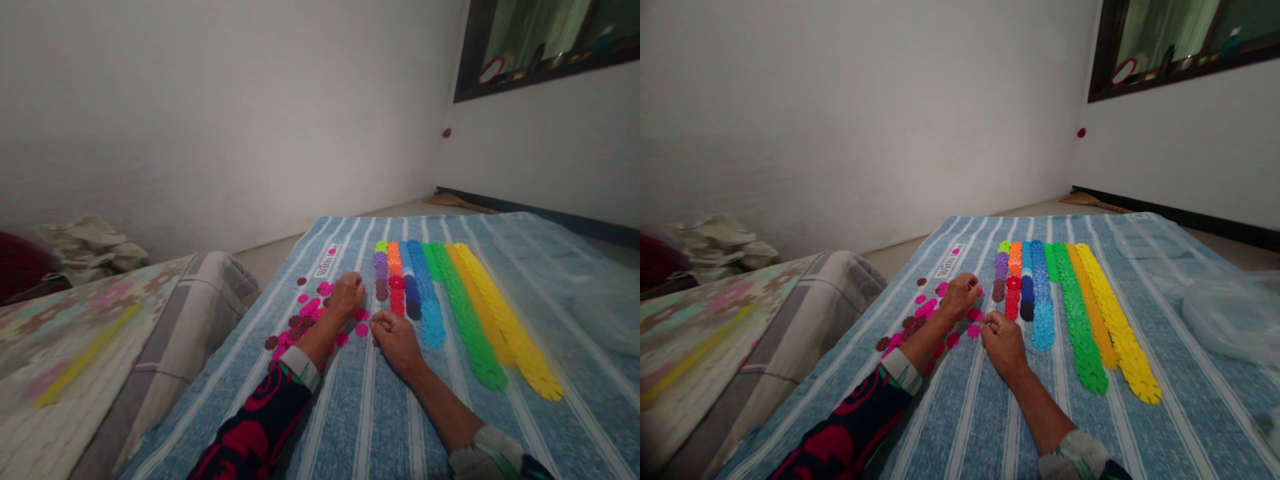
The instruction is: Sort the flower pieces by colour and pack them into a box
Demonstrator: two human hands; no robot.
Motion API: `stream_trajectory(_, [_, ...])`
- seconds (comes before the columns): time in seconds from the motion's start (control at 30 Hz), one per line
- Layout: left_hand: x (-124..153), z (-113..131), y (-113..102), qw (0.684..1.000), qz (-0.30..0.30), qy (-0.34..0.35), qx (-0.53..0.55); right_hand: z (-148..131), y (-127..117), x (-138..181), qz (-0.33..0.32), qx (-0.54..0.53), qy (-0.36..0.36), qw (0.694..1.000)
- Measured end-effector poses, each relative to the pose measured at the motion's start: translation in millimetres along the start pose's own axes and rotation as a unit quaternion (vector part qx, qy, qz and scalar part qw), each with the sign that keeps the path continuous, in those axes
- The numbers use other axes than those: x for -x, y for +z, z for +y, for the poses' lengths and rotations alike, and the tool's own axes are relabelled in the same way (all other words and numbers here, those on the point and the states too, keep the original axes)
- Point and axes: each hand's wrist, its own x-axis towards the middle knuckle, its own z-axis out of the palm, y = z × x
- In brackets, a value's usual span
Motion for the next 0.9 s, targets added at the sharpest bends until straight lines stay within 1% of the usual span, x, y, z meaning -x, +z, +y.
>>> stream_trajectory(0.1, [-13.0,-31.4,-29.3,0.994,0.014,-0.067,-0.085,0.1,0.5,0.2,-0.001,-0.008,0.010,1.000])
stream_trajectory(0.2, [-21.8,-69.9,-53.3,0.973,-0.004,-0.159,-0.166,0.4,0.9,0.1,-0.001,-0.004,0.008,1.000])
stream_trajectory(0.23, [-22.9,-82.0,-58.3,0.966,-0.016,-0.177,-0.189,0.6,0.9,0.1,-0.002,-0.002,0.005,1.000])
stream_trajectory(0.3, [-22.3,-102.4,-63.4,0.957,-0.059,-0.187,-0.215,1.0,0.9,0.1,-0.002,0.000,0.004,1.000])
stream_trajectory(0.4, [-17.5,-119.1,-62.0,0.953,-0.093,-0.192,-0.213,1.3,0.6,0.2,-0.001,0.003,0.003,1.000])
stream_trajectory(0.5, [-11.3,-119.7,-57.7,0.955,-0.100,-0.183,-0.210,1.1,0.2,0.4,0.000,0.013,-0.001,1.000])
stream_trajectory(0.67, [-6.3,-104.4,-57.1,0.962,-0.101,-0.141,-0.209,1.0,0.1,0.6,-0.005,0.016,-0.002,1.000])
stream_trajectory(0.8, [-8.8,-94.1,-59.3,0.966,-0.135,-0.104,-0.192,0.5,0.1,0.5,-0.001,0.017,-0.009,1.000])
stream_trajectory(0.9, [-10.5,-89.6,-59.0,0.969,-0.155,-0.104,-0.162,-0.4,0.0,0.6,-0.004,0.015,-0.009,1.000])
